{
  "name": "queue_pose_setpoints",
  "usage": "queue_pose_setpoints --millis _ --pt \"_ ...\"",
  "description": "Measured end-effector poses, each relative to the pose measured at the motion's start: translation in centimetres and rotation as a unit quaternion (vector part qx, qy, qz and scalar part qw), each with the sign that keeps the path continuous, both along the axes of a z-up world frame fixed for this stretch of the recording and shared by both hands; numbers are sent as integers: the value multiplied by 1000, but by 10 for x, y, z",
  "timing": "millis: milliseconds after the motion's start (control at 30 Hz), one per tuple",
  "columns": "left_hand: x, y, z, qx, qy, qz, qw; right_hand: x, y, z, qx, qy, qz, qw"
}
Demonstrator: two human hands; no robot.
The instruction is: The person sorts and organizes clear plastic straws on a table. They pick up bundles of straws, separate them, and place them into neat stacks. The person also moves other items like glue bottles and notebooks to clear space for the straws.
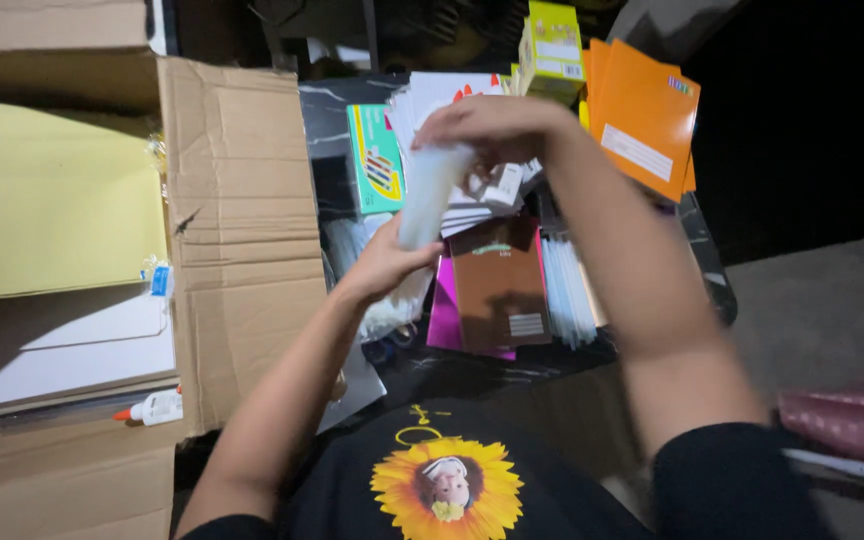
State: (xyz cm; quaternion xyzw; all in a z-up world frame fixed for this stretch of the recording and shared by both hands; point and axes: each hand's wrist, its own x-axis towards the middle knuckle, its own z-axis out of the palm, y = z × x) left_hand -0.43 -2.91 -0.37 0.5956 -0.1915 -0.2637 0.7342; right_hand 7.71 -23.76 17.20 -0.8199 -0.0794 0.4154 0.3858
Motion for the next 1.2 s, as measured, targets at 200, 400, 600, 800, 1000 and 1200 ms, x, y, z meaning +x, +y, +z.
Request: queue_pose_setpoints --millis 200,400,600,800,1000,1200 --pt "-7 19 12 -217 298 28 929 -40 10 -191 339 -145 -315 875" --pt "-16 17 -18 -173 234 45 956 -106 73 -185 326 -142 -440 824" --pt "-20 16 -22 -145 272 103 946 -105 70 -192 340 -116 -510 781" --pt "-17 21 -22 -146 252 121 949 -105 63 -176 469 -108 -519 706" --pt "-22 18 -12 -149 240 135 950 -102 66 -200 488 -137 -486 712" --pt "-1 10 -31 -131 194 168 958 -90 72 -184 420 -124 -500 747"
